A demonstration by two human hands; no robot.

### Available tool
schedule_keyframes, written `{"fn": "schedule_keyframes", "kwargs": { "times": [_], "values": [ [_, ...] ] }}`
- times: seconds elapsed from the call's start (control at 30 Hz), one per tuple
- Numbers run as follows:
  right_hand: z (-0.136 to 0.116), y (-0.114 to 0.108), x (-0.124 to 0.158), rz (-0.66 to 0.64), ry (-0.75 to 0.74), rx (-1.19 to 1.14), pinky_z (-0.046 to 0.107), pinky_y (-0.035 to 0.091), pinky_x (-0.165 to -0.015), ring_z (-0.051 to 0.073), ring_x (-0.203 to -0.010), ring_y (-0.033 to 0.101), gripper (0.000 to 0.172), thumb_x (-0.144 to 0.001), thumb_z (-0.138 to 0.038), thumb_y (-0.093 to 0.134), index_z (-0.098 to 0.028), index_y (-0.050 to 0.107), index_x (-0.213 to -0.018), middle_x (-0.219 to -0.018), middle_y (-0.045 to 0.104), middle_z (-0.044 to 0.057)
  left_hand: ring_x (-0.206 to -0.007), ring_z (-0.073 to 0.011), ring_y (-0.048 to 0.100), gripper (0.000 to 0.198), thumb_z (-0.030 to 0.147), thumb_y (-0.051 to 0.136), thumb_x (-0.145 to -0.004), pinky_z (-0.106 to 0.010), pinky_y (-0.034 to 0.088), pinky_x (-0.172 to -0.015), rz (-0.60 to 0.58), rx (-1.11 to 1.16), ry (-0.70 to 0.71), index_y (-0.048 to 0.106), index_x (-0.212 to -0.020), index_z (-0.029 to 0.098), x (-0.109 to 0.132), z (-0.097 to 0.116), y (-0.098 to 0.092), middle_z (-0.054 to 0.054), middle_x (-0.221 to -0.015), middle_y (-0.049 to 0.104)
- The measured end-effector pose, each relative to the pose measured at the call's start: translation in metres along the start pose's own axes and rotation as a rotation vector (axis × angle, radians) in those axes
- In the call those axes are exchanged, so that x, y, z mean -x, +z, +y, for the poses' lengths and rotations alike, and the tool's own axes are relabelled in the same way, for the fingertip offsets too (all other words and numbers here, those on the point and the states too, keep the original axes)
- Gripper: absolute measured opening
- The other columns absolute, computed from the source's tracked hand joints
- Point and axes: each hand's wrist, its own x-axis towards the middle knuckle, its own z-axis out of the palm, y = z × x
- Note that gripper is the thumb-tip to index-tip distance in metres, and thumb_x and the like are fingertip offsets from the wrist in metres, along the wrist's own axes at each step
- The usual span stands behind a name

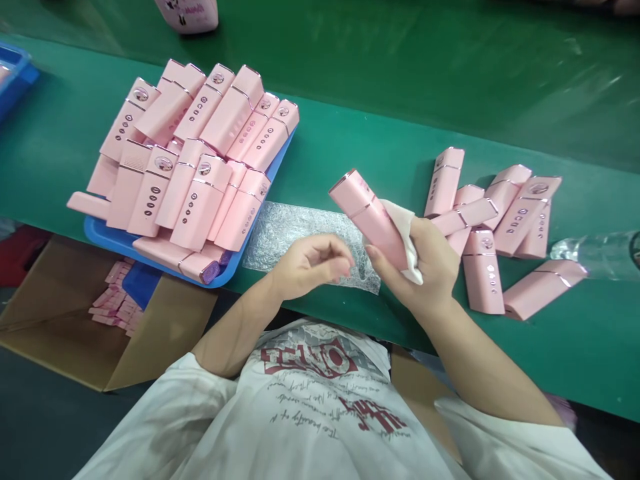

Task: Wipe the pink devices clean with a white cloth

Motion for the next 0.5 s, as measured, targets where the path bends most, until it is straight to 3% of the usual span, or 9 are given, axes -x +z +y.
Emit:
{"fn": "schedule_keyframes", "kwargs": {
  "times": [0.07,0.23,0.5],
  "values": [
    [-0.004,0.004,0.002,-0.009,-0.078,0.060,0.035,0.057,-0.074,0.024,-0.084,0.068,0.051,-0.085,-0.028,0.064,-0.022,0.051,-0.134,-0.105,0.071,0.010,-0.056,-0.0098,0.058,0.044,0.060,0.065,-0.079,-0.020,0.047,-0.050,0.180,-0.023,0.069,0.064,-0.081,0.016,-0.002,-0.008,0.004,-0.003,-0.069,0.064],
    [-0.015,0.012,0.008,-0.045,-0.174,0.086,0.029,0.055,-0.070,0.021,-0.078,0.068,0.056,-0.085,-0.024,0.065,-0.018,0.047,-0.137,-0.095,0.071,0.010,-0.048,-0.0093,0.053,0.047,0.062,0.062,-0.080,-0.022,0.044,-0.046,0.337,-0.013,0.087,0.058,-0.072,0.016,-0.004,-0.012,0.007,0.000,-0.057,0.058],
    [-0.009,0.011,0.003,-0.005,-0.171,0.156,0.027,0.053,-0.060,0.019,-0.071,0.065,0.046,-0.086,-0.027,0.063,-0.015,0.051,-0.129,-0.091,0.070,0.009,-0.057,-0.0078,0.059,0.031,0.042,0.056,-0.091,-0.018,0.051,-0.055,0.289,-0.028,0.062,0.062,-0.078,0.015,0.000,-0.010,0.005,0.000,-0.066,0.062]
  ]
}}
